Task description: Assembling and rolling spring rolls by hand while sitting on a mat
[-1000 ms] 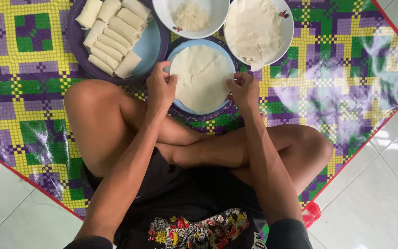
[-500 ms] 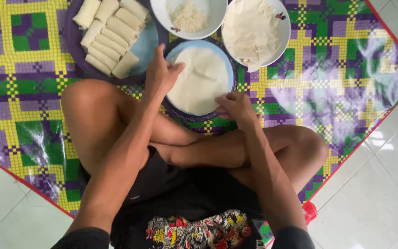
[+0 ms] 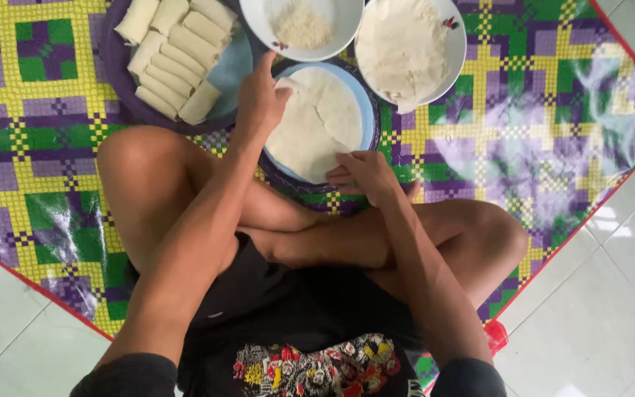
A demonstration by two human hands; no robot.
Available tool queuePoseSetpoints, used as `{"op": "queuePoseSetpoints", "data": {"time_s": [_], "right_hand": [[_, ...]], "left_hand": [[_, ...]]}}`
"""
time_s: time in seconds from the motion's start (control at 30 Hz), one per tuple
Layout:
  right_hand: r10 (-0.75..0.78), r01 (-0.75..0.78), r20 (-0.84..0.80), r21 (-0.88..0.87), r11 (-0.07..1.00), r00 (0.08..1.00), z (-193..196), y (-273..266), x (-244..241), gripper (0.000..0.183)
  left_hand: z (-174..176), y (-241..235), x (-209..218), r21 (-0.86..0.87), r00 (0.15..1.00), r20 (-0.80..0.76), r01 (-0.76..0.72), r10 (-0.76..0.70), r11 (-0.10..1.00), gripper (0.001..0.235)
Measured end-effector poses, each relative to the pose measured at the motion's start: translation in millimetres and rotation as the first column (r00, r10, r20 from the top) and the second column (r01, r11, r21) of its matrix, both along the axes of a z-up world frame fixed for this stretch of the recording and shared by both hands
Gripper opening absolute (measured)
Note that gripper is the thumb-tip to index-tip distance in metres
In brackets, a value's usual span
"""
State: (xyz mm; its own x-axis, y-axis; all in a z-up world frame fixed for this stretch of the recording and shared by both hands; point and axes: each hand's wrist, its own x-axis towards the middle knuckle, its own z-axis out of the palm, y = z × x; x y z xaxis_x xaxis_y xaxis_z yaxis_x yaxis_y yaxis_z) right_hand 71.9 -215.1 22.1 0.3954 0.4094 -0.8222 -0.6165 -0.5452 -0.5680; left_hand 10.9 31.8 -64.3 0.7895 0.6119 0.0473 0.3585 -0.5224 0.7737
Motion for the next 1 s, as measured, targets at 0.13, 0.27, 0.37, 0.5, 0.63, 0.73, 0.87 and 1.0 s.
{"op": "queuePoseSetpoints", "data": {"time_s": [0.13, 0.27, 0.37, 0.5, 0.63, 0.73, 0.87, 1.0], "right_hand": [[0.071, -0.073, -0.029, -0.045, 0.996, 0.997, 10.6, -0.5, -4.9, 0.035], [0.33, -0.285, 0.163, -0.249, 0.926, 0.93, 11.1, -1.9, 3.7, 0.043], [0.418, -0.172, 0.657, -0.407, 0.897, 0.627, 6.3, -3.9, 6.7, 0.032], [0.22, -0.05, 0.935, -0.214, 0.975, 0.279, -18.3, 4.4, 10.9, 0.021], [0.19, -0.052, 0.959, -0.183, 0.982, 0.209, -53.4, -1.8, 19.4, 0.022], [0.202, -0.041, 0.954, -0.198, 0.979, 0.22, -47.4, 0.9, 17.6, 0.009], [0.194, -0.023, 0.955, -0.194, 0.981, 0.227, -48.7, 4.7, 15.9, 0.011], [0.195, -0.004, 0.948, -0.2, 0.98, 0.253, -48.4, 10.1, 17.2, 0.017]], "left_hand": [[19.9, -10.1, -2.4, -0.01, 1.0, -0.008, -0.022, 0.022, 1.0, 0.058], [41.1, -23.1, -9.3, 0.308, 0.998, 0.045, -0.047, 0.035, 0.95, 0.05], [50.1, -26.5, -15.9, 0.435, 0.997, 0.069, -0.058, 0.031, 0.899, 0.041], [37.0, -25.6, -12.9, 0.393, 0.998, -0.054, -0.01, 0.034, 0.92, 0.037], [18.0, -18.1, -8.3, 0.441, 0.996, -0.084, 0.015, 0.024, 0.897, 0.026], [32.9, -19.0, -9.8, 0.311, 0.996, -0.087, 0.05, -0.024, 0.949, 0.013], [33.5, -19.0, -7.3, 0.253, 0.994, -0.08, 0.098, -0.08, 0.963, 0.011], [18.3, -14.2, 0.1, 0.232, 0.985, -0.148, 0.123, -0.09, 0.965, 0.009]]}}
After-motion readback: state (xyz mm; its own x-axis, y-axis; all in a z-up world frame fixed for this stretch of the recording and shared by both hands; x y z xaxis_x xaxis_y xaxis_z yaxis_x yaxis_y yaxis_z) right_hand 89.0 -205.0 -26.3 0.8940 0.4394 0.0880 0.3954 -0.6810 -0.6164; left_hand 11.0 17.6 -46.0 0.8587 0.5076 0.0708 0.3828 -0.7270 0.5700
